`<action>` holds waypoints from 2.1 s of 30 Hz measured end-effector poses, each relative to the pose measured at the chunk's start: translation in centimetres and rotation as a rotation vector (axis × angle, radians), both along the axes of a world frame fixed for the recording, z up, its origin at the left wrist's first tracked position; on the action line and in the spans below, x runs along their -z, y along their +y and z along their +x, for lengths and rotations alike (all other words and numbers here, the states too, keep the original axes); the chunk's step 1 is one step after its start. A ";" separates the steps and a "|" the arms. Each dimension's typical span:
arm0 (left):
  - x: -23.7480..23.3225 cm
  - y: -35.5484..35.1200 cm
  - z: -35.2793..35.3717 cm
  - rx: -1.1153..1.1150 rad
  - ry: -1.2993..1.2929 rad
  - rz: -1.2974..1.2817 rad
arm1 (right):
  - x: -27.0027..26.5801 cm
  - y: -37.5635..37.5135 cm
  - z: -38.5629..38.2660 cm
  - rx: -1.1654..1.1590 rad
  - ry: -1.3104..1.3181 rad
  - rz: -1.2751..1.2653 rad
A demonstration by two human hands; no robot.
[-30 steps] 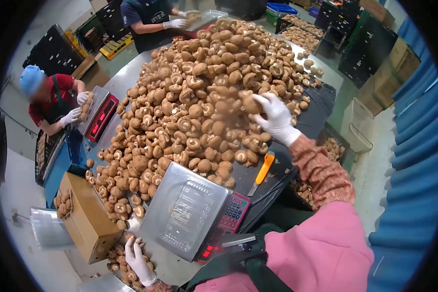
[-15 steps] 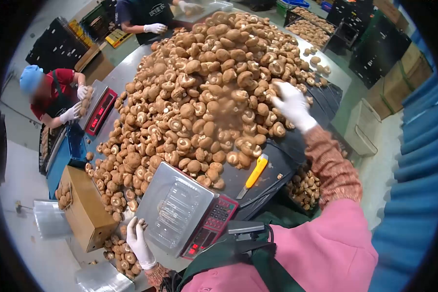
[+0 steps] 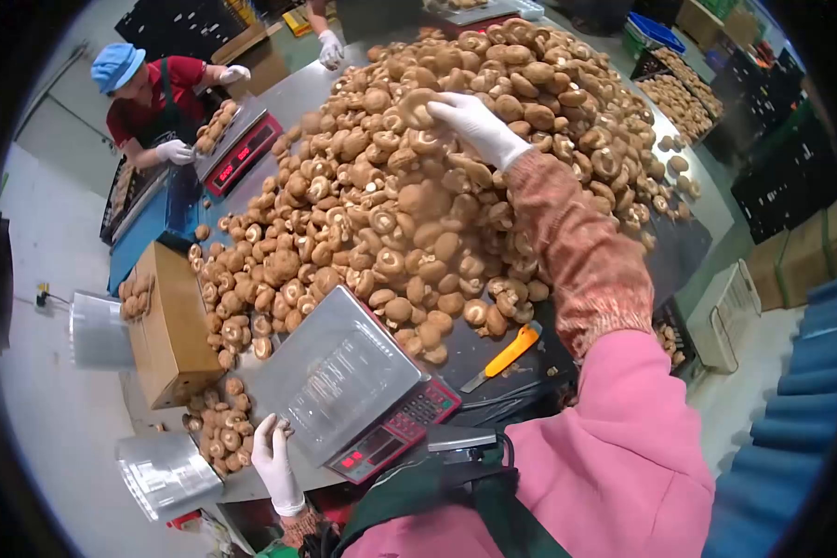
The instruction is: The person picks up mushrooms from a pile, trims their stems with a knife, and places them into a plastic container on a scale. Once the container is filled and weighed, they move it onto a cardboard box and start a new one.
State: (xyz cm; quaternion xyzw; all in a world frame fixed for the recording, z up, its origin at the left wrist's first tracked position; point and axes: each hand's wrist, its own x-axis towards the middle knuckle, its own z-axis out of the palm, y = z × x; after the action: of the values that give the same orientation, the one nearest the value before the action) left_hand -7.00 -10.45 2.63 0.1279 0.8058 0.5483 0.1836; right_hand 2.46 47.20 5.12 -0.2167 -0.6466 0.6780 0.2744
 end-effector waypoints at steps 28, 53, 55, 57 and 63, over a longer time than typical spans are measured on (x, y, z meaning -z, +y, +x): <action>-1.1 3.7 -1.7 0.252 -0.743 1.205 | 1.2 -35.4 -0.6 -0.280 0.191 0.400; 3.3 -10.4 -20.9 0.081 0.087 0.673 | 1.8 -57.6 -24.8 -0.265 0.072 0.073; 4.6 -10.9 -22.4 0.061 -0.063 0.666 | 2.1 -57.8 -26.2 -0.265 0.046 0.089; 4.6 -11.2 -23.7 0.079 -0.061 0.675 | 2.1 -56.9 -27.5 -0.303 -0.019 0.262; 2.2 -12.9 -35.6 -0.091 0.820 0.090 | 2.5 -53.8 -33.9 -0.207 -0.034 0.475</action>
State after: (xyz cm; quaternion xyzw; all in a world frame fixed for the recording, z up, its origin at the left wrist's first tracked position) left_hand -42.58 -23.32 0.46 0.3078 0.7922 0.4942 -0.1827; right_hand -31.45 -6.58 2.59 -0.0902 -0.8109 0.5279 0.2360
